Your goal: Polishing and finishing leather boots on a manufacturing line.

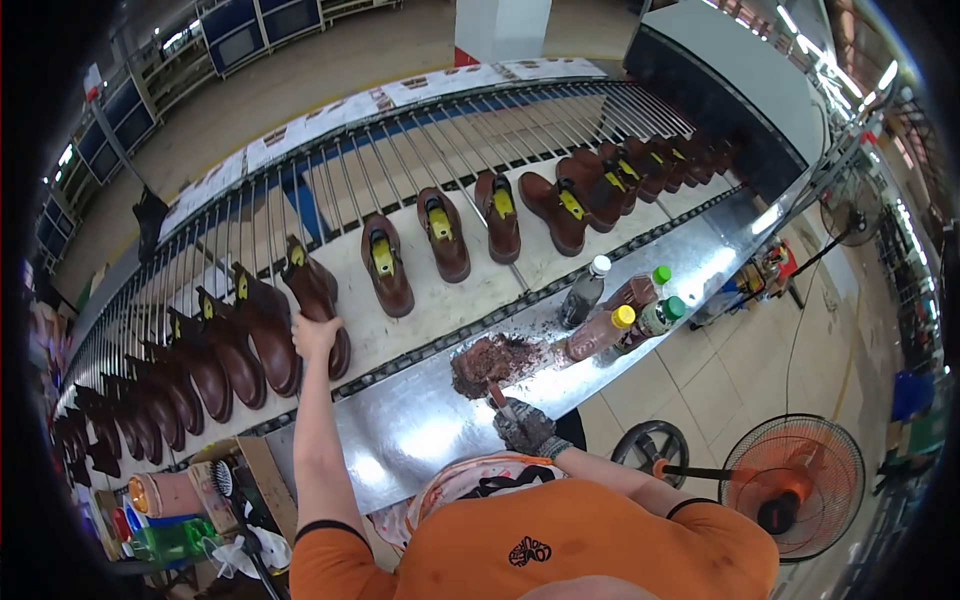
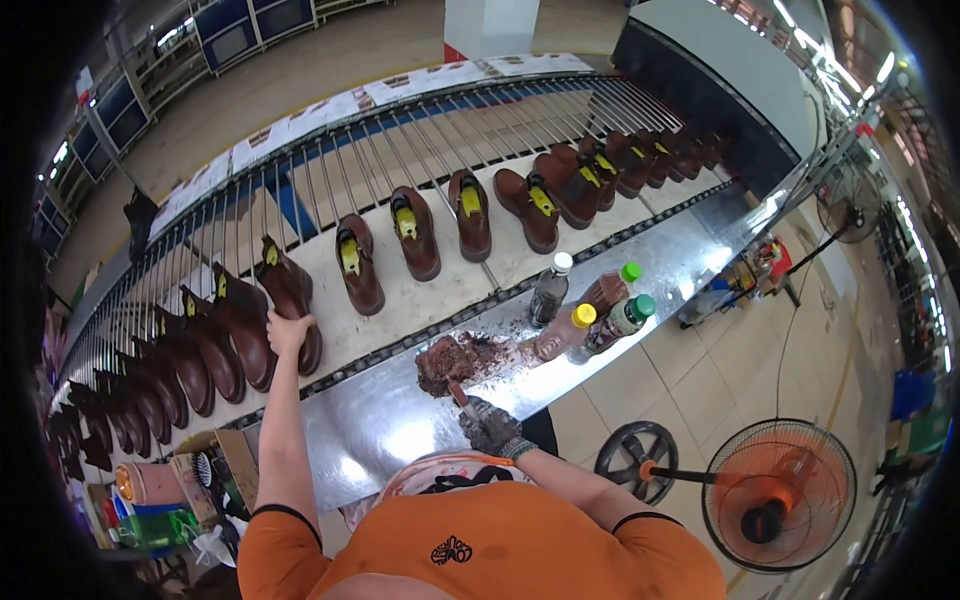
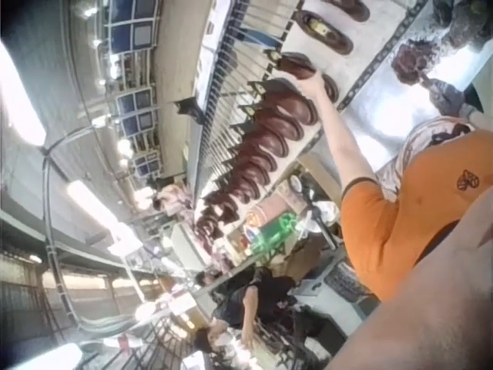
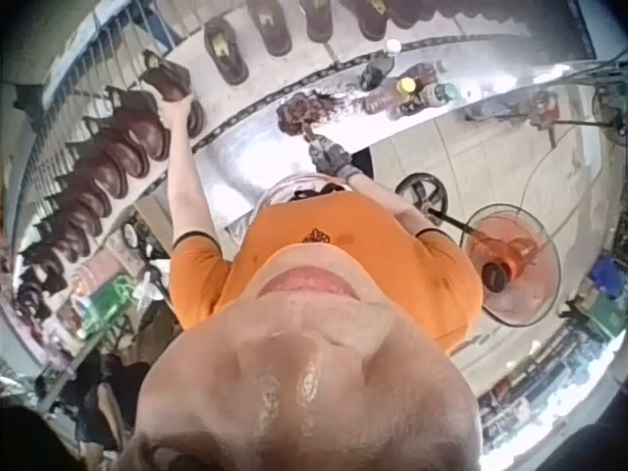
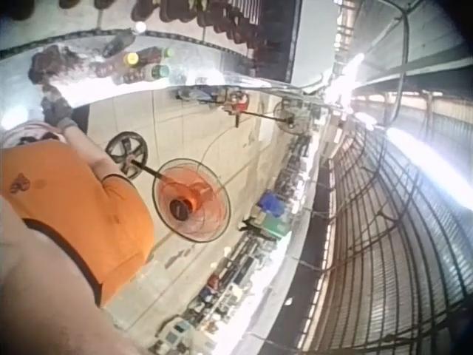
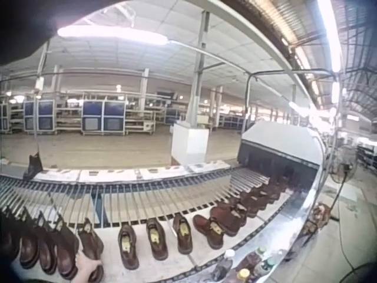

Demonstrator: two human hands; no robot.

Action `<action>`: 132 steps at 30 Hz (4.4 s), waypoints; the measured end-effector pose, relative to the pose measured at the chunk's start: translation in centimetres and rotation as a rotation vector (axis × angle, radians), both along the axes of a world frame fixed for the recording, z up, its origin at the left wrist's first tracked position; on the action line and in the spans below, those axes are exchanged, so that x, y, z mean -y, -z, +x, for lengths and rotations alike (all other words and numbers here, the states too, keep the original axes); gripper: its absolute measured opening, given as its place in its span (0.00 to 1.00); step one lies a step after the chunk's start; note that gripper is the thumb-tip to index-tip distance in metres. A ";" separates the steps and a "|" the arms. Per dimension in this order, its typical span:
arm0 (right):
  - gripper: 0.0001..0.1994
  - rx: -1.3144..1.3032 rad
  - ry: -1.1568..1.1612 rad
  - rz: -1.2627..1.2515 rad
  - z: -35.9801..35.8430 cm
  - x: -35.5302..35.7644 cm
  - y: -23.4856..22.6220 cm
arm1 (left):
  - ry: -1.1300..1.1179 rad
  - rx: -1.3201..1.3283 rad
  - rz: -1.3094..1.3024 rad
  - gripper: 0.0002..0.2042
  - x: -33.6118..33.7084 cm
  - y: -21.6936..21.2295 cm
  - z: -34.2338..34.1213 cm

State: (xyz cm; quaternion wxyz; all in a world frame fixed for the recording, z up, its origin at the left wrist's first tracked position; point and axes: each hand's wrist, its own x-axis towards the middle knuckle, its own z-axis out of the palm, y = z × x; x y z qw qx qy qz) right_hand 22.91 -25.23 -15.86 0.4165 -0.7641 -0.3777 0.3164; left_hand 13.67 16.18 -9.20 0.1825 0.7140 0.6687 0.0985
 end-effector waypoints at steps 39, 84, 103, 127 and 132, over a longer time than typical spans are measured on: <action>0.29 -0.306 0.264 0.226 0.0 7.3 -3.4 | 0.669 1.510 -0.689 0.30 12.9 -6.0 -7.2; 0.18 0.341 -0.640 0.298 1.0 -4.2 -24.2 | 1.089 1.665 -0.427 0.31 17.4 -11.4 -8.3; 0.18 0.065 -0.576 0.617 -2.7 -9.2 -12.8 | 0.745 2.090 -0.510 0.32 11.3 -5.6 -13.2; 0.22 0.050 -0.666 0.257 -1.6 -8.0 -11.7 | 0.598 2.164 -0.586 0.29 8.7 -2.3 -16.1; 0.08 0.032 -0.675 0.234 -0.5 -6.5 -10.5 | 0.529 2.155 -0.549 0.31 7.6 -1.5 -16.1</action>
